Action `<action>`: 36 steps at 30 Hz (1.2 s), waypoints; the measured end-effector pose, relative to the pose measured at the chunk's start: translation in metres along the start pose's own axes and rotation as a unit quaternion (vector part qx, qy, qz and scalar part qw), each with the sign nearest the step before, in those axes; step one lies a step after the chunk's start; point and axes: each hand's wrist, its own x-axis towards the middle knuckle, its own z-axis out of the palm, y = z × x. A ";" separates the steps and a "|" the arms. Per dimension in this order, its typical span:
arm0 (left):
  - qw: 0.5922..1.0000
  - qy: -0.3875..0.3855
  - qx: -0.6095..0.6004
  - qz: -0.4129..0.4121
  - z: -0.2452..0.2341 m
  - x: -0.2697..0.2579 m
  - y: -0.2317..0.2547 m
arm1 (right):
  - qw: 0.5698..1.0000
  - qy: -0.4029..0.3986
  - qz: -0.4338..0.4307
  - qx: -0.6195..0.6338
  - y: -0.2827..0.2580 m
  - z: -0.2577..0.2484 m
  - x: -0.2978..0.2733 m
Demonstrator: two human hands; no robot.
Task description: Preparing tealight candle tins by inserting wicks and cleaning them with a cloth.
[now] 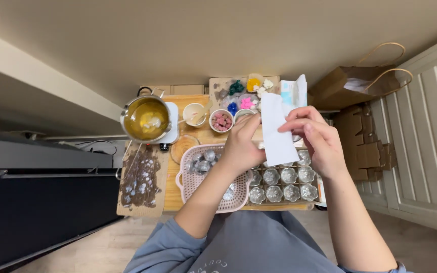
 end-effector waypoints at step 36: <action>0.824 -0.036 -0.531 -0.195 -0.161 -0.136 -0.026 | 0.972 0.194 0.129 0.024 0.009 0.215 -0.047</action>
